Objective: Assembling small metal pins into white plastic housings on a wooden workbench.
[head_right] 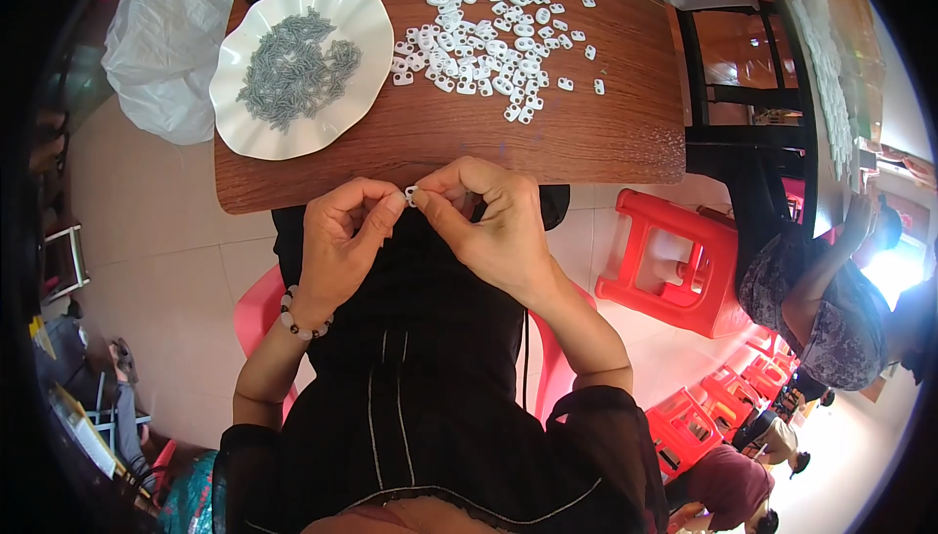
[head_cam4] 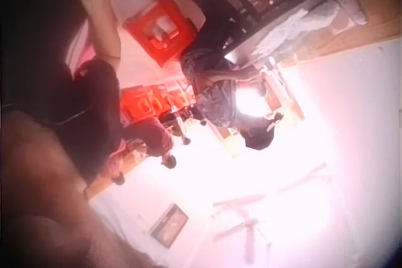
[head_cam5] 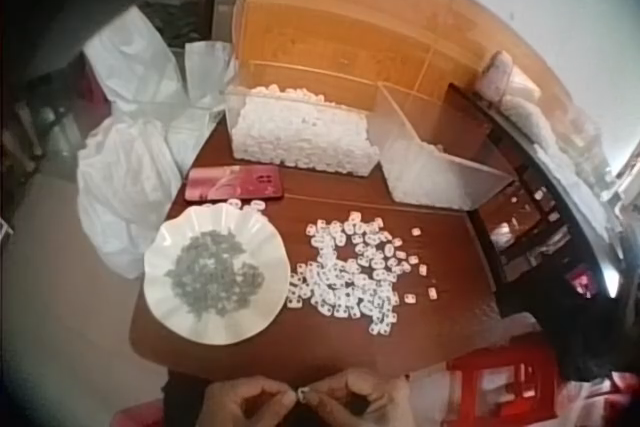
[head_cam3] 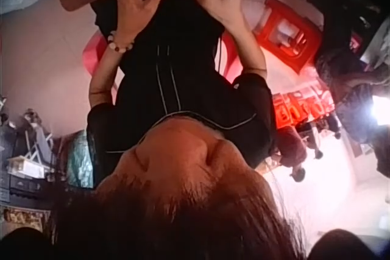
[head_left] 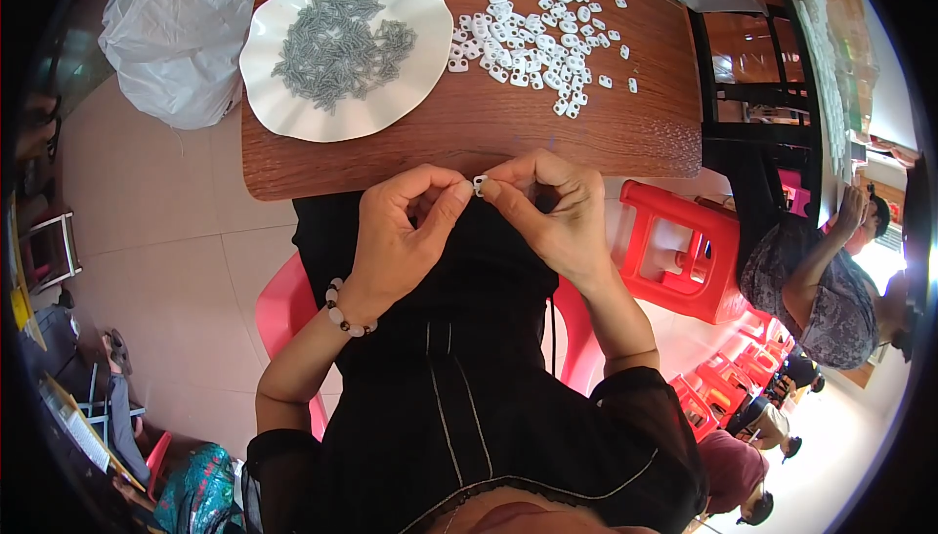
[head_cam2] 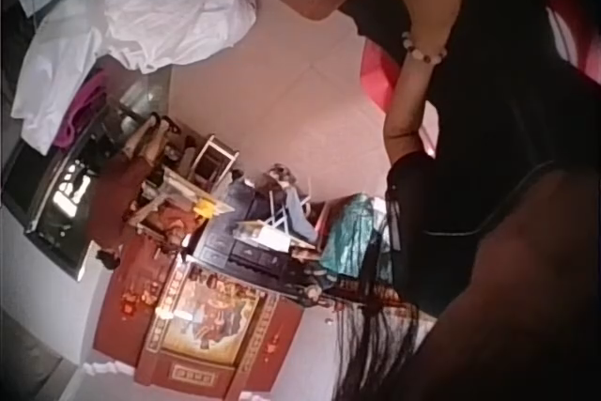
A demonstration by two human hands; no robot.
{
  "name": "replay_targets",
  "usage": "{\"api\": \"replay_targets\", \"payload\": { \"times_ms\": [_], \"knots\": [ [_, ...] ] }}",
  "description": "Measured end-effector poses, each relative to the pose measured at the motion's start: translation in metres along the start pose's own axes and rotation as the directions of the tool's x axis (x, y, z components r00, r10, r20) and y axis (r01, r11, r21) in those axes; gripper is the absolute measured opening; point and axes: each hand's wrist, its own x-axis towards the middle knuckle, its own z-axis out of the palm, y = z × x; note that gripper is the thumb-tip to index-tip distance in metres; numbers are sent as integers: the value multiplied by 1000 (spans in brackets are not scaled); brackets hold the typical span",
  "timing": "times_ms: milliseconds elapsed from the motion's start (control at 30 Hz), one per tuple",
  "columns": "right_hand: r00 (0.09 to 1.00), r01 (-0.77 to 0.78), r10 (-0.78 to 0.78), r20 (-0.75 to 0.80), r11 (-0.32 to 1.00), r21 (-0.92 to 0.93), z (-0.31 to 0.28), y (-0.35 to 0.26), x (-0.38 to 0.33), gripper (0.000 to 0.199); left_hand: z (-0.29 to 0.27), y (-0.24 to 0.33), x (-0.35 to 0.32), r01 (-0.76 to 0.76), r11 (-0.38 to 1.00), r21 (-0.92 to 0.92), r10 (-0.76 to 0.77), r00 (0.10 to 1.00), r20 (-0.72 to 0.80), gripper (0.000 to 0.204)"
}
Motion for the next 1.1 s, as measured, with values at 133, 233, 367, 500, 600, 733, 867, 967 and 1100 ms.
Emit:
{"api": "replay_targets", "payload": {
  "times_ms": [133, 233, 367, 500, 600, 733, 867, 967, 1100],
  "knots": [
    [1000, 9, -9, 0, 1000, -7, 0, 1, 0, 4, 0, 1, 0, 7, 1000, -1, -7, 1000, 2, 12],
    [1000, 2, -2, -2, 1000, 4, -1, 1, 0, 4, 0, 2, 0, 18, 1000, 0, -18, 1000, 7, 13],
    [1000, -21, 21, -2, 998, 51, -3, -1, 0, 4, 0, -2, 1, 18, 998, -54, -17, 1000, 17, 16],
    [997, -63, 62, 43, 998, 19, -7, -4, 1, 4, 0, -2, 2, 4, 997, -74, -1, 1000, 30, 21],
    [998, -55, 54, 42, 998, 19, -7, -4, 2, 4, -2, -1, 2, 24, 996, -90, -20, 999, 44, 22],
    [997, -56, 55, 48, 998, 12, -7, -4, 3, 3, -3, -1, 2, 33, 994, -102, -28, 998, 54, 22],
    [997, -62, 61, 50, 998, 19, -5, -3, 3, 4, -2, -4, 2, 23, 996, -90, -19, 999, 40, 19],
    [998, -51, 51, 45, 999, -10, -4, -2, 1, 4, -1, -2, 2, 1, 997, -75, 1, 1000, 23, 18],
    [998, -30, 32, 52, 999, -44, -1, -2, 1, 4, 0, -3, 1, 1, 999, -51, -1, 1000, -2, 15]
  ]
}}
